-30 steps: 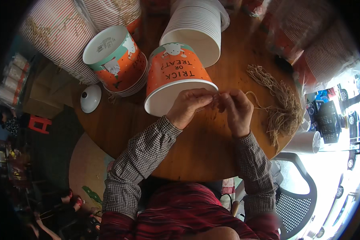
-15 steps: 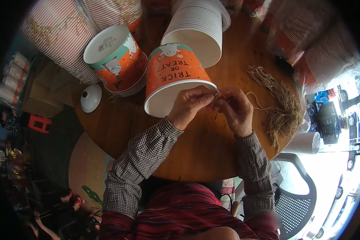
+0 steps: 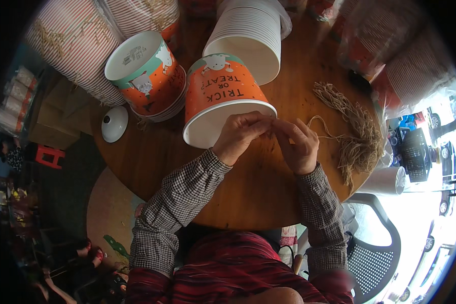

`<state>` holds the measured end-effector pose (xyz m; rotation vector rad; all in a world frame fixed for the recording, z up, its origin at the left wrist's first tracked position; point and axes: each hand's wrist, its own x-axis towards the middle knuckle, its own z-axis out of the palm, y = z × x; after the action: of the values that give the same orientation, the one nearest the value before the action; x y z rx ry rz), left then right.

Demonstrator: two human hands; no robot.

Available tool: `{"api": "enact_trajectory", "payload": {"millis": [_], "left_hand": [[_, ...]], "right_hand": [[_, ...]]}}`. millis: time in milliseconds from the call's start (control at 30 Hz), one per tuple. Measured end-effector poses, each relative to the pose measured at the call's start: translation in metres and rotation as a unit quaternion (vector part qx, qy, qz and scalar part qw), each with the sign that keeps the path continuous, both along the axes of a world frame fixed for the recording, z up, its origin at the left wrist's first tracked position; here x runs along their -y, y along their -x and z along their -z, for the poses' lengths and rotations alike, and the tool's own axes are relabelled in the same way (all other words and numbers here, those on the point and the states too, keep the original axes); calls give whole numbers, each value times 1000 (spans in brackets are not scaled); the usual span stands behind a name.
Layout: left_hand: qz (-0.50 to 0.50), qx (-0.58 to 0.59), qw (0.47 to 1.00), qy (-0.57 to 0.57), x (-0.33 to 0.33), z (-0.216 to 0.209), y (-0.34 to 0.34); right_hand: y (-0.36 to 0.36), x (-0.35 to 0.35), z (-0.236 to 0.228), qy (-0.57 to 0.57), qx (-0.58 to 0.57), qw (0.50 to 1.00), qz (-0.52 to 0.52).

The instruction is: The recorder is threading and knotting strings to create handles for Halloween-themed paper buckets.

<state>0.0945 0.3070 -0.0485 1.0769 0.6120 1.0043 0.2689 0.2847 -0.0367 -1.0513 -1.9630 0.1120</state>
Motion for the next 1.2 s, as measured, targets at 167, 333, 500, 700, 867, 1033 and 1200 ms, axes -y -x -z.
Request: {"api": "enact_trajectory", "payload": {"millis": [167,333,500,700,867,1033,1200], "left_hand": [[-6,5,1000,-23,3,-6,-2],[-38,-7,998,-48,2,-6,-2],[-38,-24,996,-70,-1,0,-2],[-60,-70,991,-98,-2,4,-4],[-60,-79,988,-114,-2,5,-5],[-71,-91,987,-114,-1,7,-6],[-90,-100,985,-111,-2,14,-6]], "right_hand": [[6,1,-3,40,-104,994,-9],[10,1,-2,182,-275,944,-34],[9,1,-3,226,-297,927,-41],[7,1,-5,240,-317,917,-31],[7,0,-2,237,-321,917,-25],[10,1,-2,234,-352,905,-40],[10,2,-4,213,-299,930,23]]}}
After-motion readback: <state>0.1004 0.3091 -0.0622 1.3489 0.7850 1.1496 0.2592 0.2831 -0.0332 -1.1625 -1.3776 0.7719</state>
